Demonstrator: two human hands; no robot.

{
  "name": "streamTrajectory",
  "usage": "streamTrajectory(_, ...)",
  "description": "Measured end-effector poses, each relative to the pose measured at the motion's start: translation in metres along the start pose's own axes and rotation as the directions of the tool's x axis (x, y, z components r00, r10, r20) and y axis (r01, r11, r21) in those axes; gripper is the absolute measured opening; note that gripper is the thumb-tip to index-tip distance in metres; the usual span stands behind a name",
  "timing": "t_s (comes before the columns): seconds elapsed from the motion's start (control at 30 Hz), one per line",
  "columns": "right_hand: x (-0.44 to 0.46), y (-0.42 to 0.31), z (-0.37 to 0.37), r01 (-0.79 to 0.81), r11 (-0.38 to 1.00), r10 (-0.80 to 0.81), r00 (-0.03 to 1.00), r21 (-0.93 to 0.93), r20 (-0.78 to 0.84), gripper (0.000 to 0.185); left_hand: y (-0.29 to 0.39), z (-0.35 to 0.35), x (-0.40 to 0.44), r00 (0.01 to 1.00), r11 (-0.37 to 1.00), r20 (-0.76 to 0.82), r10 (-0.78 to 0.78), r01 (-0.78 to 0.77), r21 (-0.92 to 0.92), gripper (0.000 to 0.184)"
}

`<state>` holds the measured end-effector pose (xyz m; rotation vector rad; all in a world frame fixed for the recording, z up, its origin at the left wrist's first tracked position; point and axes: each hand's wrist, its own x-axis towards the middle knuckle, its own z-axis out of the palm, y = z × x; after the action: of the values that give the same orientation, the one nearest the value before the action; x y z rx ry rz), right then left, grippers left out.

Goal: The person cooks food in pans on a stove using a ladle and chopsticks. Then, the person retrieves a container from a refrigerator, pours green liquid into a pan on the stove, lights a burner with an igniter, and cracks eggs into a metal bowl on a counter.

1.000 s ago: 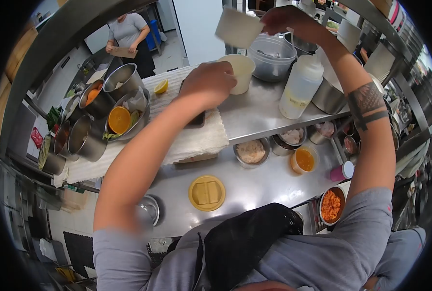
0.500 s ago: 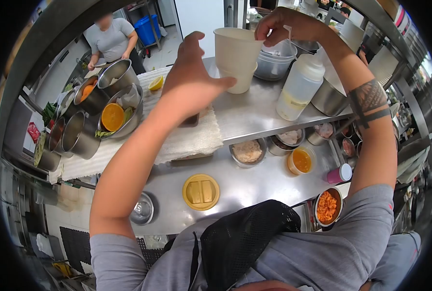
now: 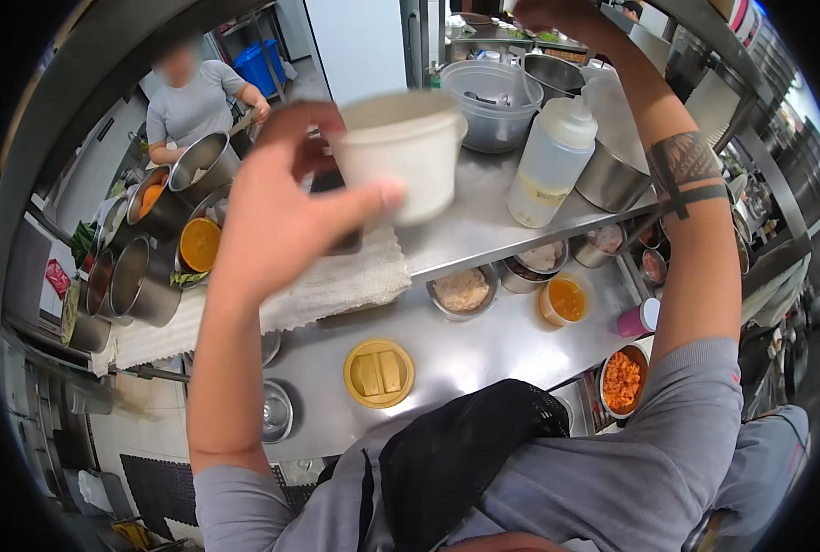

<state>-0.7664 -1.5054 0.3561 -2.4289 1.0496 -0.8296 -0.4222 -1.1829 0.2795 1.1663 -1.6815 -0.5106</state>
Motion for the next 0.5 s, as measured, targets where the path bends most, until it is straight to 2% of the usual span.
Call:
streamTrajectory(0.03, 0.007, 0.026, 0.0, -0.066, 0.941, 0.038, 0.995, -0.332, -0.088, 0.021, 0.0, 0.002, -0.012, 1.0, 1.0, -0.003, 0.001, -0.001, -0.002, 0.063)
streamTrajectory(0.07, 0.008, 0.036, -0.003, -0.017, 0.884, 0.094, 0.985, -0.467, 0.144, 0.026, -0.001, 0.006, -0.024, 0.996, 0.991, 0.087, 0.019, -0.03, 0.127, 0.059)
streamTrajectory(0.1, 0.009, 0.045, -0.005, 0.093, 0.824, 0.145, 0.919, -0.559, 0.368, 0.031, -0.003, 0.011, -0.031, 0.985, 0.965, 0.173, 0.023, -0.067, 0.253, 0.055)
streamTrajectory(0.13, 0.001, 0.038, 0.006, -0.088, 0.799, 0.345, 0.877, -0.594, 0.334, 0.032, -0.008, 0.016, -0.034, 0.987, 0.965, 0.158, 0.013, -0.053, 0.257, 0.055)
streamTrajectory(0.17, 0.013, 0.064, 0.013, 0.06, 0.666, 0.389, 0.823, -0.744, 0.415, 0.036, -0.014, 0.023, -0.037, 0.982, 0.952, 0.19, 0.002, -0.061, 0.301, 0.055)
streamTrajectory(0.2, 0.022, 0.08, 0.021, 0.157, 0.581, 0.42, 0.782, -0.798, 0.46, 0.036, -0.02, 0.028, -0.042, 0.978, 0.934, 0.208, -0.02, -0.056, 0.353, 0.055)
streamTrajectory(0.3, 0.021, 0.11, 0.031, 0.283, 0.457, 0.455, 0.741, -0.843, 0.495, 0.038, -0.03, 0.036, -0.045, 0.984, 0.937, 0.145, 0.1, -0.142, 0.32, 0.065)
streamTrajectory(0.37, 0.019, 0.108, 0.031, 0.302, 0.439, 0.457, 0.735, -0.846, 0.5, 0.041, -0.028, 0.033, -0.05, 0.985, 0.919, 0.091, 0.148, -0.171, 0.356, 0.073)
streamTrajectory(0.4, 0.007, 0.093, 0.03, 0.176, 0.586, 0.44, 0.75, -0.791, 0.493, 0.04, -0.027, 0.028, -0.054, 0.989, 0.916, 0.071, 0.131, -0.148, 0.372, 0.073)
streamTrajectory(0.47, 0.013, 0.087, 0.034, 0.198, 0.59, 0.417, 0.756, -0.783, 0.505, 0.041, -0.025, 0.02, -0.062, 0.972, 0.903, 0.072, 0.225, -0.235, 0.359, 0.073)
streamTrajectory(0.5, 0.014, 0.1, 0.028, 0.201, 0.587, 0.415, 0.758, -0.785, 0.504, 0.042, -0.023, 0.017, -0.068, 0.974, 0.914, 0.059, 0.219, -0.226, 0.337, 0.069)
